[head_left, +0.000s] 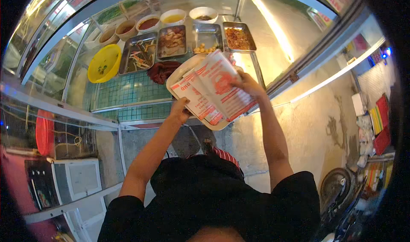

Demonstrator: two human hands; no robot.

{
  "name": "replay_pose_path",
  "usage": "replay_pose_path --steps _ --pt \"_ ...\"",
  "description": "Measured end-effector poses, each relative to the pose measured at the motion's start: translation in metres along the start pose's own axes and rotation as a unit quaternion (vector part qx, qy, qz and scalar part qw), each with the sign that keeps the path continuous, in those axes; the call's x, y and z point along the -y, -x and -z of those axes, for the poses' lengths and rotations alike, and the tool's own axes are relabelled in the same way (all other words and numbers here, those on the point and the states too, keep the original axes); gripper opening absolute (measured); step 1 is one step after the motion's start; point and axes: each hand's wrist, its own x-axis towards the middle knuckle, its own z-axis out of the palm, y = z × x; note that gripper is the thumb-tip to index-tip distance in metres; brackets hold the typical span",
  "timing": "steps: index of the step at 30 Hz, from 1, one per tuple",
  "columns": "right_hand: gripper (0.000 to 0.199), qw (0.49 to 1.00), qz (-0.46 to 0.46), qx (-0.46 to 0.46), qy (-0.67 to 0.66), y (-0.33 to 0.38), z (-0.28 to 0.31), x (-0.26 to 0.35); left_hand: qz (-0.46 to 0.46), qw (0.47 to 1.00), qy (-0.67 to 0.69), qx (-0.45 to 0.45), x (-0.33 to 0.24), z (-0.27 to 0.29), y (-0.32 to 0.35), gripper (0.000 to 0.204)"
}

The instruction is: Cleaning the glass panels of a food display case and organizing containers inside.

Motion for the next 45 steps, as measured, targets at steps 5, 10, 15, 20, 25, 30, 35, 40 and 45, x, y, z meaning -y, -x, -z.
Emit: replay_pose_path --steps 5,10,15,20,25,30,35,40,45 --pt "0.045 0.980 -0.055 -0.021 -0.189 0.007 0.037 0.031 -0.110 0.992 -0.051 -0.034 0.010 -0.003 0.018 0.061" --pt "0.054 0.980 -0.075 -0.058 -0.174 -0.002 0.039 0.002 -0.214 0.970 -0.088 -0.076 0.021 -0.019 0.021 0.065" --pt "0.043 0.940 0.049 -0.035 0.336 -0.022 -0.016 -0.017 -0.268 0.951 -0.128 -0.089 0.030 -0.009 0.019 0.066" --pt "0.034 0.874 0.140 -0.080 0.459 -0.016 -0.046 -0.003 -0.257 0.957 -0.089 -0.102 0.025 -0.048 0.056 0.076" --pt "0.029 0.870 0.118 -0.088 0.470 -0.014 -0.053 -0.005 -0.254 0.961 -0.081 -0.068 0.028 -0.043 0.049 0.080" --pt "0.033 0.895 0.092 -0.091 0.427 -0.014 -0.062 -0.013 -0.228 0.968 -0.075 -0.077 0.023 -0.055 0.061 0.080" --pt "0.039 0.836 0.162 -0.173 0.494 -0.016 -0.069 -0.027 -0.335 0.903 -0.234 -0.132 0.036 -0.026 0.042 0.085" --pt "0.057 0.846 0.082 -0.113 0.514 -0.016 -0.072 0.007 -0.277 0.941 -0.170 -0.097 0.031 -0.046 0.064 0.084" --pt "0.071 0.898 0.013 -0.048 0.437 -0.022 -0.069 0.006 -0.300 0.931 -0.186 -0.094 0.032 -0.046 0.062 0.080"
